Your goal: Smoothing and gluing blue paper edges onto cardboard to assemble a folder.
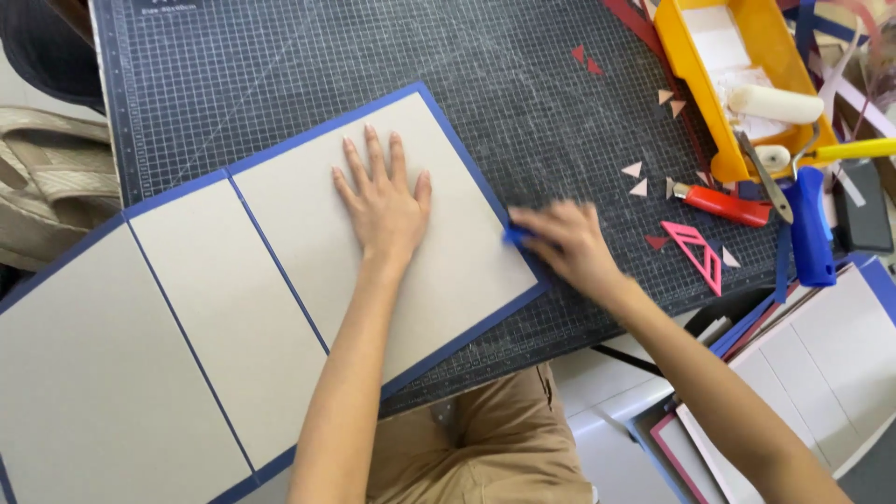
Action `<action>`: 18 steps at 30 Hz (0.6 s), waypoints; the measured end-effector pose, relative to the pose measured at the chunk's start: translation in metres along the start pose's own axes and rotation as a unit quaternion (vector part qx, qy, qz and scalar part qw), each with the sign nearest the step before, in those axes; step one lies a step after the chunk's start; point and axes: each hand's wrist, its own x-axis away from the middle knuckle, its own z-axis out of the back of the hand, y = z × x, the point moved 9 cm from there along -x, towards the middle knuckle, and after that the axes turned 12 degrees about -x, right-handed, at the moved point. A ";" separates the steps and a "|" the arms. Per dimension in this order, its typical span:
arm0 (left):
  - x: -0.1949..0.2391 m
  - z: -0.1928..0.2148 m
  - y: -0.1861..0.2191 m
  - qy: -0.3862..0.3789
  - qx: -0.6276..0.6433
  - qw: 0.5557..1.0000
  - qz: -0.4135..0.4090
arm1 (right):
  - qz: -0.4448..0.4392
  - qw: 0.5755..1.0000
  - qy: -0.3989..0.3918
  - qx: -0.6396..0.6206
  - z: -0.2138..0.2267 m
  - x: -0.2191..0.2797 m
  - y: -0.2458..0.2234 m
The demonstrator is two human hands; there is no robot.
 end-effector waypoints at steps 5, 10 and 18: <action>-0.002 0.003 -0.001 0.010 -0.008 1.000 0.011 | -0.012 0.999 -0.041 0.018 -0.005 0.027 0.013; -0.001 0.000 0.000 -0.004 -0.010 1.000 0.009 | 0.076 0.997 0.015 0.010 -0.026 -0.075 0.029; -0.003 0.001 -0.002 -0.010 0.009 1.000 0.014 | 0.111 0.993 0.036 0.030 -0.068 -0.192 0.070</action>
